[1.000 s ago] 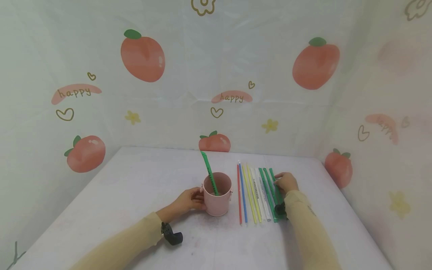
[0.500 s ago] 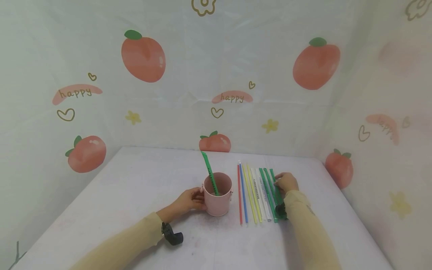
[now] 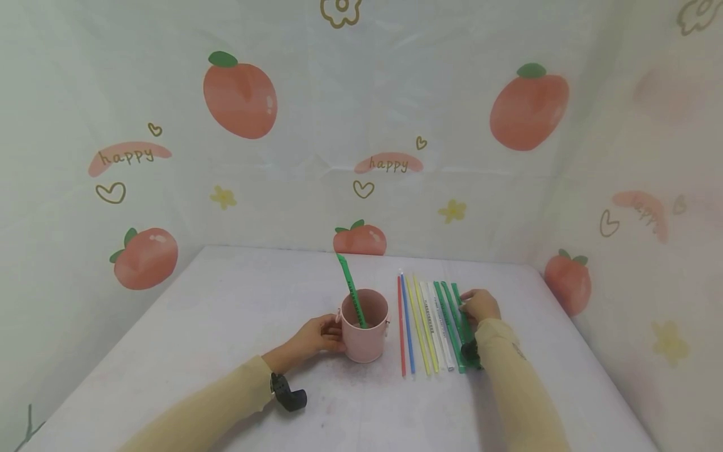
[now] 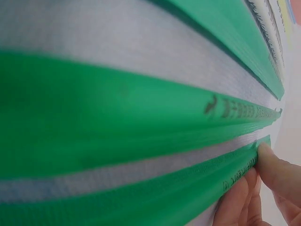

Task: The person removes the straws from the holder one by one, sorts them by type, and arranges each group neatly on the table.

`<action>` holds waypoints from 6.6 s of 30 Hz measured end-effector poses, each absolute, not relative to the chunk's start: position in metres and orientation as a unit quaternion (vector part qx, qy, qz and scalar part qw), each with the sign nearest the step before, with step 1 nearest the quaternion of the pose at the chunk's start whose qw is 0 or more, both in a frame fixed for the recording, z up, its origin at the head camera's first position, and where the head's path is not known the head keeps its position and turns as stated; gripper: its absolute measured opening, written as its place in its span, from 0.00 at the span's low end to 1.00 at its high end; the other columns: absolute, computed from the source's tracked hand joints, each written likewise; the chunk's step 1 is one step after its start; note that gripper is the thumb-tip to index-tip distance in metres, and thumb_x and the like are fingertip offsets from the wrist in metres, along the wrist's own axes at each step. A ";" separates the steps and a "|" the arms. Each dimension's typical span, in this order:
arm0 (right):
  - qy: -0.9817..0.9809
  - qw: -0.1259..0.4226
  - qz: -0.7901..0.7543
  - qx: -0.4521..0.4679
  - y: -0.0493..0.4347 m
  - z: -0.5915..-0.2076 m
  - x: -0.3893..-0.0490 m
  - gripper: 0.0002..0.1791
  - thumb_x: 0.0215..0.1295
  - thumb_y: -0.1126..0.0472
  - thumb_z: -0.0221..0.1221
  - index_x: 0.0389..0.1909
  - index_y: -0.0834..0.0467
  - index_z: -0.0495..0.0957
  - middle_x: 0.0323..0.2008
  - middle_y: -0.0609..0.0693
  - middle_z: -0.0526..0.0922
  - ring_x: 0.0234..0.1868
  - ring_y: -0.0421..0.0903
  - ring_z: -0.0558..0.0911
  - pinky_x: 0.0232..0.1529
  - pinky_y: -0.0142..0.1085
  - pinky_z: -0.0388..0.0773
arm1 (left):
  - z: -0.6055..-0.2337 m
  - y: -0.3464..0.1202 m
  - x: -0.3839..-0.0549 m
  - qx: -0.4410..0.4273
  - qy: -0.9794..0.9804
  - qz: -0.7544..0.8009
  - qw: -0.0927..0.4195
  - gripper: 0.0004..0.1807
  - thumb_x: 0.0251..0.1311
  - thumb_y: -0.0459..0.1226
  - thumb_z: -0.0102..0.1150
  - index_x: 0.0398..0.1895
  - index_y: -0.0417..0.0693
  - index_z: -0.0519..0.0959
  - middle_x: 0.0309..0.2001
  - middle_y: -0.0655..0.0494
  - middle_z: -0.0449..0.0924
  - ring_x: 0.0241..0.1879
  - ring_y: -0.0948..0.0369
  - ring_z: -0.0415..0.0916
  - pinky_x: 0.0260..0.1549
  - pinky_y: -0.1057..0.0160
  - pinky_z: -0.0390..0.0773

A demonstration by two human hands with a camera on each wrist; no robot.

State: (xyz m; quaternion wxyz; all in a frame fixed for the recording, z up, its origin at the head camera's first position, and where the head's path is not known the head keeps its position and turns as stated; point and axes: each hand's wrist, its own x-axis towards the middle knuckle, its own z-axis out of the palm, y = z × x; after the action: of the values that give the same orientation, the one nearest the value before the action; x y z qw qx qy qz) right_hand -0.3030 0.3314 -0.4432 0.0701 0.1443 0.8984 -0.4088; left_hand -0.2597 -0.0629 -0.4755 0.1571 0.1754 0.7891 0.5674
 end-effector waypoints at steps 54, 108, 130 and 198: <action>0.864 0.101 -0.463 0.172 0.338 -0.444 -0.307 0.24 0.63 0.67 0.59 0.59 0.70 0.70 0.43 0.61 0.81 0.35 0.44 0.80 0.35 0.31 0.83 | -0.472 -0.063 -0.257 0.177 0.785 0.571 0.159 0.28 0.51 0.30 0.71 0.55 0.35 0.73 0.55 0.41 0.79 0.56 0.48 0.77 0.53 0.58 0.80; 0.770 0.018 -0.630 -0.103 0.183 -0.369 -0.299 0.25 0.71 0.59 0.55 0.64 0.68 0.65 0.54 0.63 0.75 0.47 0.46 0.78 0.54 0.40 0.81 | -0.474 -0.062 -0.259 0.173 0.787 0.570 0.160 0.28 0.49 0.29 0.71 0.55 0.34 0.72 0.54 0.40 0.79 0.54 0.48 0.78 0.50 0.59 0.82; 0.795 0.002 -0.593 -0.129 0.144 -0.381 -0.284 0.20 0.65 0.59 0.62 0.56 0.63 0.75 0.42 0.53 0.80 0.45 0.46 0.81 0.49 0.39 0.79 | -0.476 -0.062 -0.260 0.171 0.791 0.566 0.156 0.28 0.49 0.30 0.72 0.55 0.35 0.73 0.53 0.42 0.80 0.54 0.49 0.78 0.52 0.58 0.81; 0.811 -0.052 -0.573 -0.106 0.134 -0.395 -0.277 0.11 0.60 0.58 0.66 0.40 0.61 0.81 0.38 0.52 0.84 0.39 0.38 0.80 0.45 0.30 0.78 | -0.477 -0.061 -0.260 0.174 0.792 0.565 0.152 0.29 0.48 0.30 0.72 0.54 0.33 0.73 0.54 0.39 0.79 0.54 0.48 0.78 0.51 0.59 0.82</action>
State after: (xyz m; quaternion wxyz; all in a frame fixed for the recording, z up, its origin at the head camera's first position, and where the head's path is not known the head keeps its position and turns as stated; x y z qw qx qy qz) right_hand -0.2773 0.1339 -0.3954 -0.0516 -0.1063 0.8109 -0.5731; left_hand -0.2599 -0.0614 -0.4769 0.1521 0.1737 0.7920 0.5651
